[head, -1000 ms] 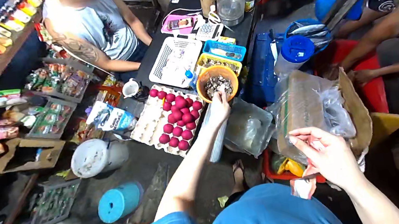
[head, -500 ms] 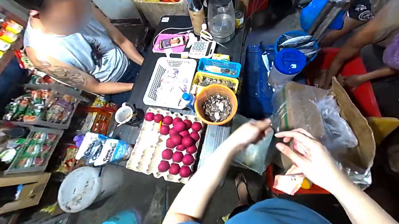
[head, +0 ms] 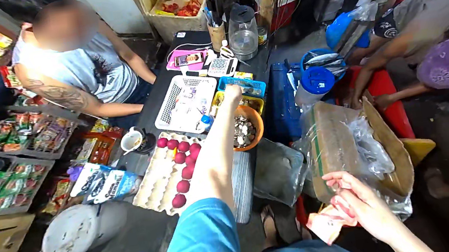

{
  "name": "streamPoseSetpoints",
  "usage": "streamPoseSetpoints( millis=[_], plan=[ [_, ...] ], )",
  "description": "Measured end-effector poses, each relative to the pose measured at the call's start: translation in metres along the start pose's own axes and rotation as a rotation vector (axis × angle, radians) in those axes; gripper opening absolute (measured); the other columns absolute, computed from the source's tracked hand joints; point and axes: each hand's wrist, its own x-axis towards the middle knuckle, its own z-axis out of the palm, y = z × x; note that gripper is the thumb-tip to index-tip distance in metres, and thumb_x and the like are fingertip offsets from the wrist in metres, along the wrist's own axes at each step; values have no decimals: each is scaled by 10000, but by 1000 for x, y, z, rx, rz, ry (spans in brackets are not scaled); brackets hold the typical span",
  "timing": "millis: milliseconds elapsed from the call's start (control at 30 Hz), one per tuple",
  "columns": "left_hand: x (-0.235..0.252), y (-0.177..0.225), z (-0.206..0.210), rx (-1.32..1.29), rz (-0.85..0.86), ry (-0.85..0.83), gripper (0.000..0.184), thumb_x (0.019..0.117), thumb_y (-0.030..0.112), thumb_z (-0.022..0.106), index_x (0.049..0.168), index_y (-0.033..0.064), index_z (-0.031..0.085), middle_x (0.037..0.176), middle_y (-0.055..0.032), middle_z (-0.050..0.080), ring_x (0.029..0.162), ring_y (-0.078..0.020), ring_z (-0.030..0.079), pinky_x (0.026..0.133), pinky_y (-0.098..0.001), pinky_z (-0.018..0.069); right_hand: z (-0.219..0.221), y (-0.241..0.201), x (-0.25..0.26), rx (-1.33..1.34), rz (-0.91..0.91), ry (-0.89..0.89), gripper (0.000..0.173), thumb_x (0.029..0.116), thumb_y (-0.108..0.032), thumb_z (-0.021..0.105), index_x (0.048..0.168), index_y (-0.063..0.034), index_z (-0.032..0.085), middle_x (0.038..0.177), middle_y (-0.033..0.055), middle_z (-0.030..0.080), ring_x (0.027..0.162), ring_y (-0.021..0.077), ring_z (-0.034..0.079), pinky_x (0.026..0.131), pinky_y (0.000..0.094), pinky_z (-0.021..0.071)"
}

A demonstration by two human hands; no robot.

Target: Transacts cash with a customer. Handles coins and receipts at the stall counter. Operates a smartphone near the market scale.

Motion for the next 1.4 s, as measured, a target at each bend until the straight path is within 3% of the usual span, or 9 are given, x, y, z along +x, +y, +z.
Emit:
streamPoseSetpoints(
  millis=[167,267,367,533,633,733,867,1100,1400],
  plan=[
    [-166,-26,18,277,439,-843,600,945,181,702,1483,24,485,1374,-159,627,1235,-230,628,1067,-417,511,5,-15,16,-35,-111,196,322,959,-132,558,1253,-34,645,1072,51,695,883,28,665,743,182,564],
    [-231,-38,28,277,615,-1110,377,906,119,760,1232,-46,665,968,-135,735,859,-160,689,823,-353,567,10,-24,27,11,-244,333,268,944,-96,590,1183,0,663,1031,28,707,921,-16,661,808,138,555],
    [-226,-21,-14,354,661,-716,208,988,142,624,1067,-25,720,831,-93,695,690,-95,633,679,-298,554,14,-28,32,63,-331,396,246,940,-44,609,1165,51,638,1024,42,709,907,-7,681,808,148,577],
    [-110,-8,-108,329,489,104,408,1005,188,609,1378,34,554,1029,-210,705,845,-286,706,768,-491,592,11,-16,19,30,-268,394,246,937,-39,621,1170,25,672,1042,91,731,888,94,715,804,249,609],
    [-43,-24,-148,276,219,248,651,912,85,668,1496,17,388,1242,-289,631,1010,-383,696,866,-552,584,2,-4,-3,-79,-179,274,222,974,-93,631,1176,-42,709,1076,76,743,913,102,716,842,264,595],
    [-15,-53,-168,194,45,245,504,1005,124,568,1454,-61,433,1339,-304,568,1144,-391,633,950,-549,541,-14,6,-29,-142,-111,140,243,1001,-127,611,1217,-63,702,1112,97,731,962,152,709,896,309,581],
    [-24,-49,-158,250,80,347,587,992,227,620,1471,-60,438,1439,-334,490,1299,-469,513,1013,-663,441,-42,20,-70,-175,-44,153,255,1022,-161,593,1233,-60,695,1104,124,731,981,198,711,921,358,571],
    [-205,35,34,278,661,-60,558,1034,242,551,1514,7,392,1518,-232,450,1218,-258,594,978,-436,522,-89,62,-149,-153,74,191,275,1036,-182,585,1258,-47,676,1121,151,723,1047,266,698,991,450,536],
    [-470,-61,340,901,818,-1251,633,987,314,676,1500,13,460,1467,-221,538,1259,-348,611,1039,-523,516,-179,160,-313,-184,188,227,317,1027,-208,618,1278,-16,643,1131,213,689,1090,376,660,1003,571,491]
  ],
)
